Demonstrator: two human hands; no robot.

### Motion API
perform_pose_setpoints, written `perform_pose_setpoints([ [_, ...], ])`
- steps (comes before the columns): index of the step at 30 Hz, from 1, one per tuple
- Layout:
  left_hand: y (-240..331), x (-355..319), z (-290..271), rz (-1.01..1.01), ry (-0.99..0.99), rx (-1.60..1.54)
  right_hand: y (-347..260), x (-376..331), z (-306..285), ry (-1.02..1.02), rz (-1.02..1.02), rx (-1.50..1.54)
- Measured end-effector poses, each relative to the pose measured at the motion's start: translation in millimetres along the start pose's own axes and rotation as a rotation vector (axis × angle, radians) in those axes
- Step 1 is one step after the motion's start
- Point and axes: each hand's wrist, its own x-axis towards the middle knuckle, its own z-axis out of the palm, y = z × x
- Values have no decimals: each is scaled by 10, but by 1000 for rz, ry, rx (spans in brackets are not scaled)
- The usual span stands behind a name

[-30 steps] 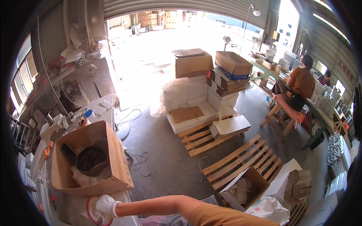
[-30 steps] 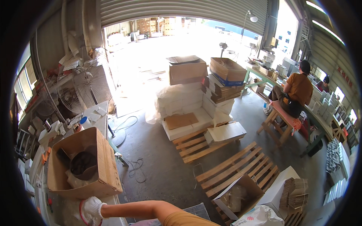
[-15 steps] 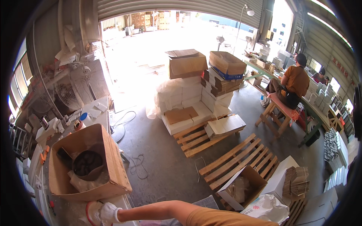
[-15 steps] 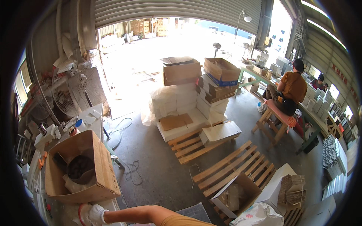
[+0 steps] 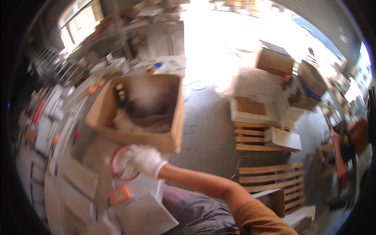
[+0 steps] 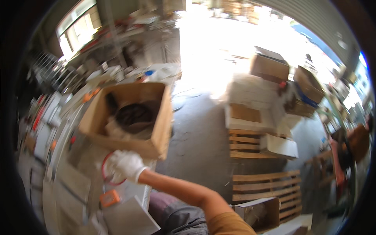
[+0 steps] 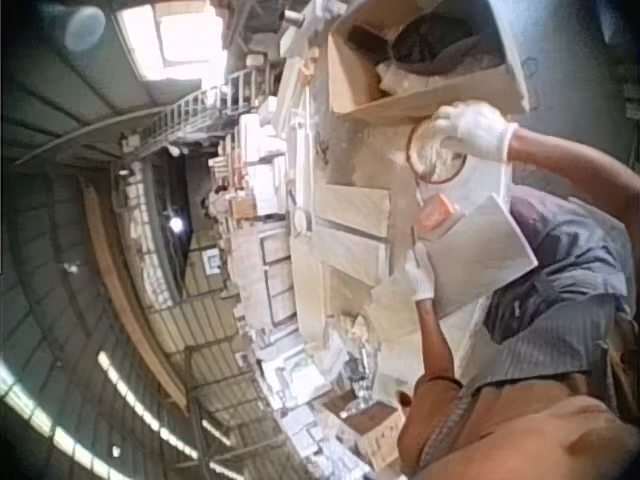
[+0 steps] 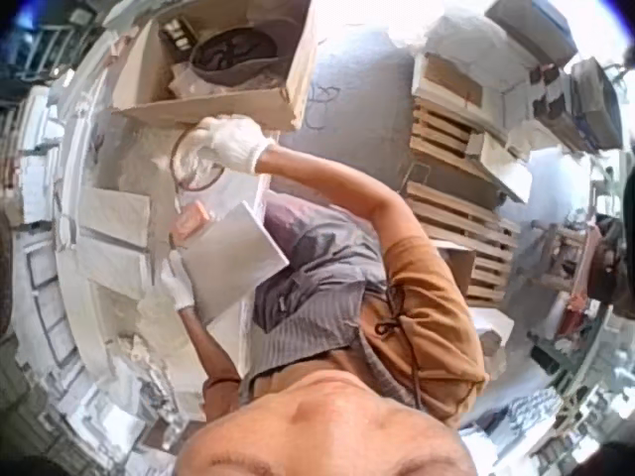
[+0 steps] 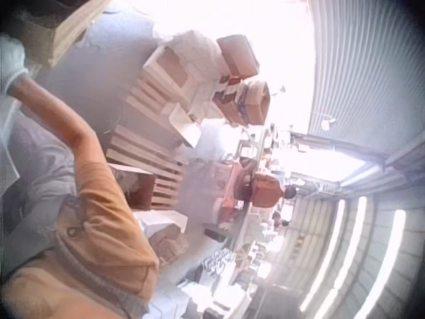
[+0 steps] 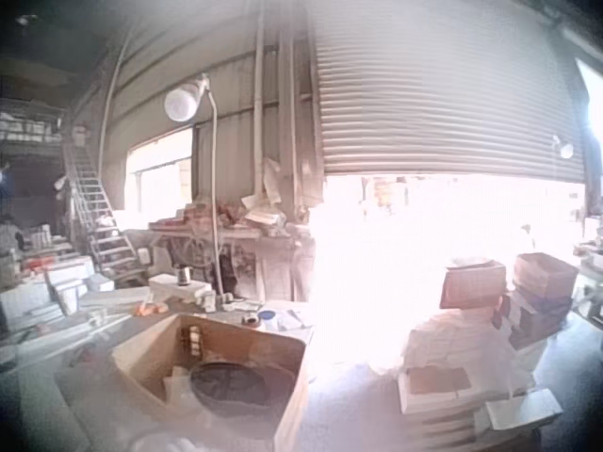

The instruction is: The person applies a white paste to the edges of a stone slab using a putty knife, then smooths and wipes the surface with a cloth and sponge. The person repeats this process on multiple slabs, stacking finished pieces aside.

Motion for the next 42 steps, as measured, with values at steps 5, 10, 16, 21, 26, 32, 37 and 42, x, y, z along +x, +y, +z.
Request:
perform_pose_setpoints([
  [5,-127,59,141,-106,-71,-72,58,43,-367,-159,-30,135],
  [10,-15,-12,192,-98,17,-171,-73,-53,-54,-509,-316,178],
  [16,-270,-44,166,9,96,137,-827,141,489,-728,-492,73],
  [21,91,123,-47,41,177,83,-974,110,1005,-664,-591,-242],
  [26,-2,115,-8,0,119,166,-1104,72,1306,-698,-491,-344],
  [32,20,131,-15,16,114,149,-1122,169,1211,-743,-439,-244],
  [37,28,128,53,-14,106,105,-1283,462,426,-717,-248,5],
  [42,5,97,7,10,68,231,-717,233,-580,-639,258,1096],
])
